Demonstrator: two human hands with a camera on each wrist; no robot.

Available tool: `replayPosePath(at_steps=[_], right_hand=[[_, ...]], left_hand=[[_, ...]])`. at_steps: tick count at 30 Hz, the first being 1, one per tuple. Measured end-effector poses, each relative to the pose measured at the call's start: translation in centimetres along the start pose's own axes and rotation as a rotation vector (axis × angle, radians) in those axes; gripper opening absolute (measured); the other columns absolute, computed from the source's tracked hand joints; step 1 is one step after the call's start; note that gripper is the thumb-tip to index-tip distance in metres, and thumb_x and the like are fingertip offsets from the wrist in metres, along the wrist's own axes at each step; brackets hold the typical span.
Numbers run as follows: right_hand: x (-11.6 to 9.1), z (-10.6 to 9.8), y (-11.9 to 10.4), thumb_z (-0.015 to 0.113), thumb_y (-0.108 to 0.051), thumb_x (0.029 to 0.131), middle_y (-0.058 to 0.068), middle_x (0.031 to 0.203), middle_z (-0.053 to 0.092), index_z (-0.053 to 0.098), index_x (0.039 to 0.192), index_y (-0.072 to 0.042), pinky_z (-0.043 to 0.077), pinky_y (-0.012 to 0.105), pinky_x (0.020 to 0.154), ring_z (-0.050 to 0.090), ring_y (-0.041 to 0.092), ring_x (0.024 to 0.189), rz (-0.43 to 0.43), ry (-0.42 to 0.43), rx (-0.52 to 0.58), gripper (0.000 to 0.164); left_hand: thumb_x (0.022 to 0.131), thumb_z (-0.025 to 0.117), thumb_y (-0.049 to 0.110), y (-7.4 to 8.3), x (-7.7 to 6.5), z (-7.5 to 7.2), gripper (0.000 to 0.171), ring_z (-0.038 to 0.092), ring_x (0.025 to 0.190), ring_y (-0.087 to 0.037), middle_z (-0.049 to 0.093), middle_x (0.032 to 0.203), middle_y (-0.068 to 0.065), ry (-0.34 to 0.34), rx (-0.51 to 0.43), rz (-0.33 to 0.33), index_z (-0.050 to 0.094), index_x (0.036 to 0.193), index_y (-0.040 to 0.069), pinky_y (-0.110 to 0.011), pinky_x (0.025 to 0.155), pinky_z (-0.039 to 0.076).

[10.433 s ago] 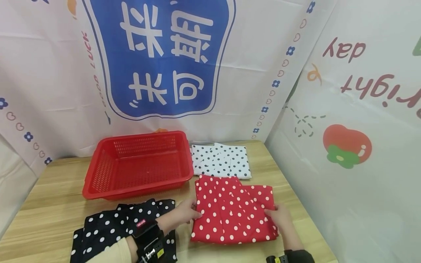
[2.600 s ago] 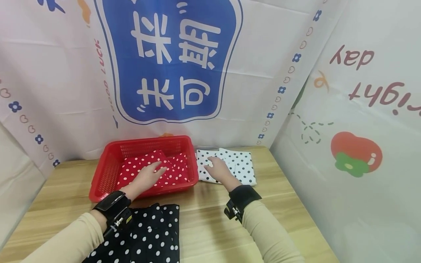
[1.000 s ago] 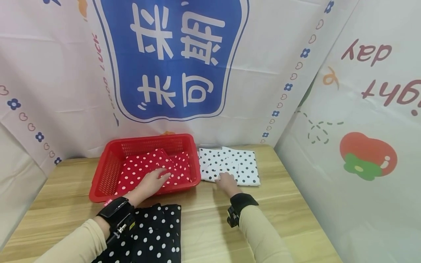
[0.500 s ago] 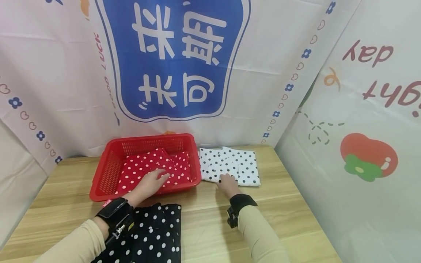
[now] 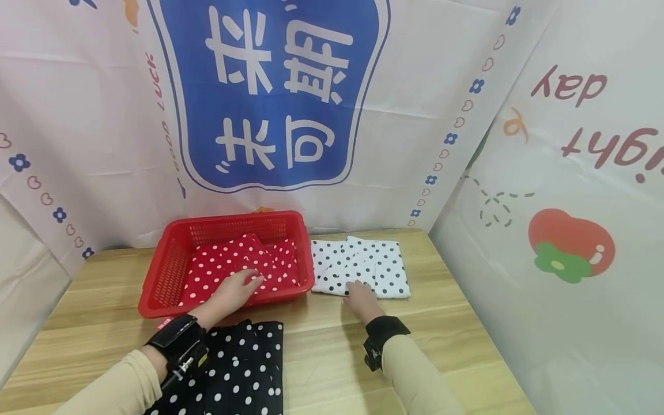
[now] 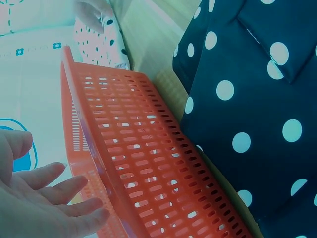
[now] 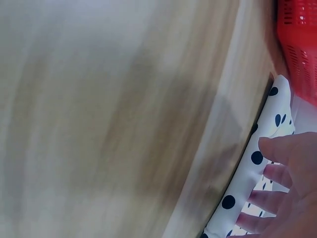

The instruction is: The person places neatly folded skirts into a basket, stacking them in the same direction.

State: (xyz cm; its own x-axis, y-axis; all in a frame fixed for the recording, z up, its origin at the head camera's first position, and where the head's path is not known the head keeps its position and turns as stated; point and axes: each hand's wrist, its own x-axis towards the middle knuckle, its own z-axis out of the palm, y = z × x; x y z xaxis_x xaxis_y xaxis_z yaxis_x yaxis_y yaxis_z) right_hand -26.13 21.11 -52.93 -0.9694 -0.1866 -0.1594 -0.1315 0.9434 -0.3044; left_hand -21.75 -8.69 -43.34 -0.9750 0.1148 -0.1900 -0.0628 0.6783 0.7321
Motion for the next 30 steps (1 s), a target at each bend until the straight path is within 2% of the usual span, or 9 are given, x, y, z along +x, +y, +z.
replayPosePath(at_steps=[11, 19, 30], right_hand=[[-1.7, 0.8, 0.2, 0.063, -0.017, 0.094, 0.027, 0.133, 0.052, 0.056, 0.129, 0.003, 0.039, 0.056, 0.102, 0.048, 0.047, 0.122, -0.042, 0.042, -0.056, 0.041], [-3.1, 0.9, 0.3, 0.063, -0.015, 0.093, 0.029, 0.134, 0.051, 0.055, 0.13, 0.003, 0.038, 0.057, 0.102, 0.047, 0.048, 0.122, -0.04, 0.043, -0.051, 0.042], [-5.0, 1.2, 0.6, 0.063, -0.014, 0.092, 0.027, 0.134, 0.051, 0.056, 0.13, 0.002, 0.039, 0.06, 0.099, 0.047, 0.047, 0.121, -0.053, 0.056, -0.029, 0.042]], left_hand=[[0.101, 0.05, 0.021, 0.1, -0.2, -0.1, 0.048, 0.048, 0.122, -0.039, 0.048, 0.136, -0.027, -0.003, 0.01, 0.011, 0.043, 0.139, -0.008, -0.055, 0.103, 0.039], [0.102, 0.049, 0.021, 0.0, -0.3, 0.3, 0.048, 0.047, 0.123, -0.038, 0.047, 0.137, -0.026, -0.022, -0.002, 0.012, 0.043, 0.139, -0.008, -0.055, 0.104, 0.038], [0.101, 0.051, 0.021, 0.1, -0.6, 0.2, 0.048, 0.048, 0.122, -0.038, 0.048, 0.136, -0.027, -0.019, 0.008, 0.014, 0.043, 0.138, -0.009, -0.055, 0.102, 0.04]])
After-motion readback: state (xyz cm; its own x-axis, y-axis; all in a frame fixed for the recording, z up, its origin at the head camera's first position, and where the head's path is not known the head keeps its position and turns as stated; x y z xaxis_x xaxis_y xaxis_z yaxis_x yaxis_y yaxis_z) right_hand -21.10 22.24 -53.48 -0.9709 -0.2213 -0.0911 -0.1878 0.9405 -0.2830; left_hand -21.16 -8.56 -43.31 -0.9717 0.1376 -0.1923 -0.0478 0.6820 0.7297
